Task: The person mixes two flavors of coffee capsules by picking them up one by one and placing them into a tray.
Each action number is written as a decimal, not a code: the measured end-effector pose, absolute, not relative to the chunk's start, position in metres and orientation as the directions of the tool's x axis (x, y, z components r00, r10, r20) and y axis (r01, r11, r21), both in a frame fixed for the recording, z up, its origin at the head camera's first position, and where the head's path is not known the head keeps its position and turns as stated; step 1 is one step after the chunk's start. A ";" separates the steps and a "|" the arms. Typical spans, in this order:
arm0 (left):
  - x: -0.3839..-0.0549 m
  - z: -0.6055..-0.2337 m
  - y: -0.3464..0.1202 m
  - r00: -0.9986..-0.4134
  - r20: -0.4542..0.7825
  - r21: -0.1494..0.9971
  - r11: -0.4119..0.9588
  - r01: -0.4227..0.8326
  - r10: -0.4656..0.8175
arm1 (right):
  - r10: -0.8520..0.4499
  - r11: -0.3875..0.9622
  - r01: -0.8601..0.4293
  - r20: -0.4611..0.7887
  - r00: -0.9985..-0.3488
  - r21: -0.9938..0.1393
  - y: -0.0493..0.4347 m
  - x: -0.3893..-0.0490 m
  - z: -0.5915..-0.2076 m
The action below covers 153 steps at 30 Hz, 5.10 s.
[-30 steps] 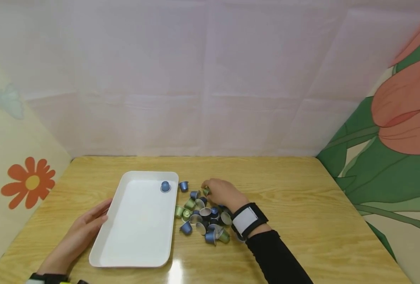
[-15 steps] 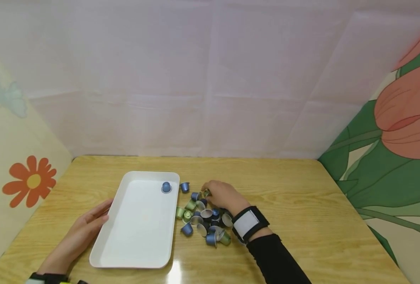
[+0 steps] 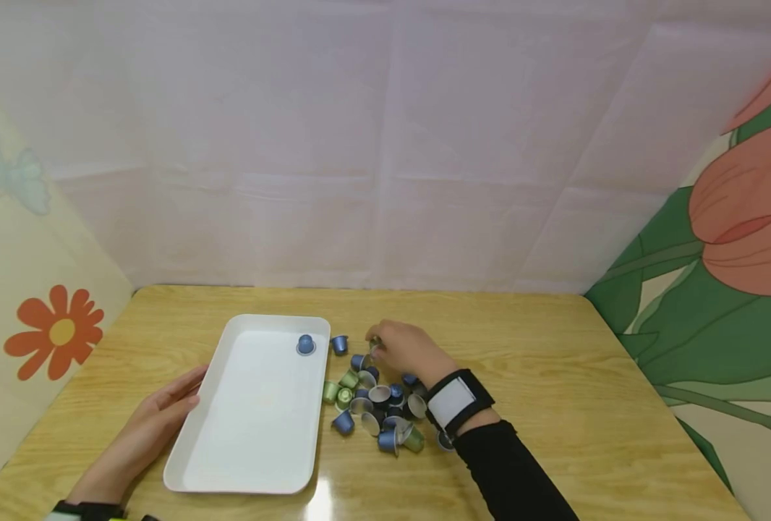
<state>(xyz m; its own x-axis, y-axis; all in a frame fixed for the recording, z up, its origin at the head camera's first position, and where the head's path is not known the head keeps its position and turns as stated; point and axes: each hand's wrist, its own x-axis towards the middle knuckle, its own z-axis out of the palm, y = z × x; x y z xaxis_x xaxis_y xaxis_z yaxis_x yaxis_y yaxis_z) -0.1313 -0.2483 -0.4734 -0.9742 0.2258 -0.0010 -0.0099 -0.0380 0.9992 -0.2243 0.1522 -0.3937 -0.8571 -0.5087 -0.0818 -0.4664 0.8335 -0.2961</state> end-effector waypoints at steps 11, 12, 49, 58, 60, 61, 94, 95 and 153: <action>-0.131 -0.474 -0.248 -0.975 0.009 0.999 -0.049 -0.002 0.224 | -0.549 0.818 -0.515 -0.077 -0.832 -0.256 0.130 -0.228 -0.382; -0.131 -0.475 -0.248 -0.975 0.009 0.999 -0.052 -0.003 0.224 | -0.558 0.811 -0.526 -0.069 -0.827 -0.256 0.128 -0.228 -0.381; -0.131 -0.473 -0.247 -0.973 0.001 0.999 -0.045 -0.010 0.229 | -0.719 0.691 -0.711 -0.022 -0.695 -0.133 0.053 -0.211 -0.386; -0.131 -0.474 -0.248 -0.971 0.013 0.997 -0.077 -0.005 0.238 | -0.725 0.688 -0.722 -0.017 -0.689 -0.080 0.046 -0.210 -0.390; -0.131 -0.474 -0.249 -0.971 0.006 0.997 -0.074 -0.012 0.238 | -0.725 0.688 -0.723 -0.018 -0.688 -0.066 0.046 -0.209 -0.391; -0.131 -0.474 -0.248 -0.971 0.001 0.997 -0.072 -0.016 0.237 | -0.725 0.689 -0.723 -0.019 -0.689 -0.056 0.046 -0.209 -0.391; -0.130 -0.473 -0.246 -0.975 -0.027 0.998 -0.042 -0.037 0.221 | -0.575 0.791 -0.554 -0.008 -0.818 -0.260 0.077 -0.192 -0.371; -0.130 -0.473 -0.246 -0.975 -0.028 0.999 -0.039 -0.037 0.220 | -0.569 0.791 -0.545 -0.008 -0.822 -0.277 0.080 -0.192 -0.371; -0.130 -0.474 -0.246 -0.973 -0.022 0.998 -0.051 -0.035 0.230 | -0.160 0.917 -0.078 -0.182 -0.970 -0.390 0.175 -0.167 -0.397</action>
